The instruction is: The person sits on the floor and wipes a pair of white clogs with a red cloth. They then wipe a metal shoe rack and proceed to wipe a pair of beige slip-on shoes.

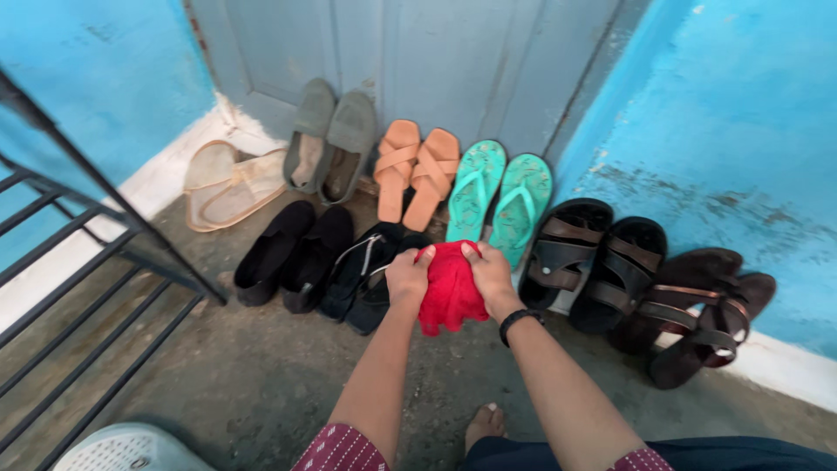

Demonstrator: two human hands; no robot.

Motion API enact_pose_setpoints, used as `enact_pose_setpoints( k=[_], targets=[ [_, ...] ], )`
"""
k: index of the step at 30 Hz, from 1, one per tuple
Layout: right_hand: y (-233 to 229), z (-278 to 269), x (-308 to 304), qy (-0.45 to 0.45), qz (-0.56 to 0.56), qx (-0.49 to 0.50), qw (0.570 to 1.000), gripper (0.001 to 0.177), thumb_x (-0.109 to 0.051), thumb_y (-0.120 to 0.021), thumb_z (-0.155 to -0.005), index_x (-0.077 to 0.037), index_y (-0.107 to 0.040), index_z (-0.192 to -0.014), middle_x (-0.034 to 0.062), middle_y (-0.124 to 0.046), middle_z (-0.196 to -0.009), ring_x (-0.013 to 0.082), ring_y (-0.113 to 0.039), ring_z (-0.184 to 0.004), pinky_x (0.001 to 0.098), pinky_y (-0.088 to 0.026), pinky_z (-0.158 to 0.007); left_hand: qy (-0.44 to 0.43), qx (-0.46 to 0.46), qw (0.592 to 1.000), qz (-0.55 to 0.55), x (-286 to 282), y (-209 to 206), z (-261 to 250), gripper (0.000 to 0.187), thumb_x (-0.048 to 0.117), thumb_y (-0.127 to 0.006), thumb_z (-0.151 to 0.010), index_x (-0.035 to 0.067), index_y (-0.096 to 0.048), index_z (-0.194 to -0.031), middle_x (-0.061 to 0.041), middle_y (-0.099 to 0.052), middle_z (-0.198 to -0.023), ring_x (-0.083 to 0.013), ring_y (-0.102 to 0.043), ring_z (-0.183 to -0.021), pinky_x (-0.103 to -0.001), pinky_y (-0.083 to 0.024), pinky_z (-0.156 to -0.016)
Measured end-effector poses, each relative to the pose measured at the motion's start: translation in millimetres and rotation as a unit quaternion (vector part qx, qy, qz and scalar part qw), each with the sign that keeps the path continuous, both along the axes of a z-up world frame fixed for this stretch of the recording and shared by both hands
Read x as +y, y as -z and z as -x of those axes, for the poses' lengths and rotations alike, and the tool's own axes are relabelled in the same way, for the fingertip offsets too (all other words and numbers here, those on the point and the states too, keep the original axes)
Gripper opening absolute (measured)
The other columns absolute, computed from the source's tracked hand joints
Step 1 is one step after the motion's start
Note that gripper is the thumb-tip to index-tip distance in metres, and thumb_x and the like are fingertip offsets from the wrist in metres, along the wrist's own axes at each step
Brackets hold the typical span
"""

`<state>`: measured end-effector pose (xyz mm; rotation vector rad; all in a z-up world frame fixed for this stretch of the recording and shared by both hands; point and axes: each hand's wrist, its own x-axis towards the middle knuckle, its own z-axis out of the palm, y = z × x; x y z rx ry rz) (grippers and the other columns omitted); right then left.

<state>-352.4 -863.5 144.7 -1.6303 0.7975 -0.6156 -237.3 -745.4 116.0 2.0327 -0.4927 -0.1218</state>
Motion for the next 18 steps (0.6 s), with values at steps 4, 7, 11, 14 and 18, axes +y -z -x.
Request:
enact_pose_setpoints(
  k=[4,7,11,14,18],
  targets=[
    [-24,20,3,-0.01,-0.065,-0.016,0.998,0.046,-0.045,-0.07,-0.096,-0.002,-0.075,-0.112,0.0073,-0.076,-0.098,0.0175,-0.07,-0.09,0.0317,-0.055,-0.082,0.073,0.059,0.995,-0.027,-27,1,9,0.055,0.055,-0.058,-0.103,0.004,-0.077,-0.103,-0.022,-0.076,-0.107,-0.0398,-0.068,-0.106,-0.046,-0.053,-0.096],
    [-45,43,8,-0.116,-0.145,-0.075,0.98,0.047,-0.044,-0.071,-0.09,-0.009,-0.068,-0.121,0.002,-0.075,-0.106,0.0121,-0.07,-0.097,0.0291,-0.055,-0.086,0.2,0.321,0.895,0.235,-33,-5,27,0.035,0.03,-0.061,-0.095,0.006,-0.075,-0.116,-0.015,-0.076,-0.114,-0.0281,-0.071,-0.103,-0.041,-0.057,-0.089],
    [-42,78,-37,-0.126,-0.139,-0.096,0.977,0.039,-0.027,-0.078,-0.09,-0.002,-0.071,-0.118,0.0057,-0.075,-0.105,0.0151,-0.07,-0.093,0.0322,-0.058,-0.085,0.298,0.545,0.722,0.306,-65,-28,64,0.03,0.017,-0.056,-0.097,0.006,-0.066,-0.123,-0.011,-0.073,-0.111,-0.0238,-0.073,-0.098,-0.041,-0.061,-0.086],
    [-11,113,-95,-0.002,-0.136,-0.136,0.981,0.03,-0.012,-0.075,-0.089,-0.003,-0.074,-0.117,0.0077,-0.075,-0.103,0.0169,-0.07,-0.09,0.0345,-0.059,-0.081,0.365,0.518,0.72,0.284,-111,-35,113,0.037,0.001,-0.059,-0.095,0.0,-0.064,-0.131,-0.013,-0.072,-0.113,-0.0245,-0.073,-0.1,-0.039,-0.061,-0.088],
    [37,147,-156,0.292,-0.168,-0.172,0.926,0.026,-0.007,-0.069,-0.092,-0.003,-0.075,-0.117,0.0087,-0.075,-0.102,0.0181,-0.069,-0.087,0.036,-0.057,-0.079,0.386,0.499,0.75,0.198,-164,-40,164,0.052,-0.009,-0.064,-0.082,0.01,-0.062,-0.131,-0.01,-0.072,-0.114,-0.0217,-0.073,-0.1,-0.037,-0.06,-0.087]
  ],
)
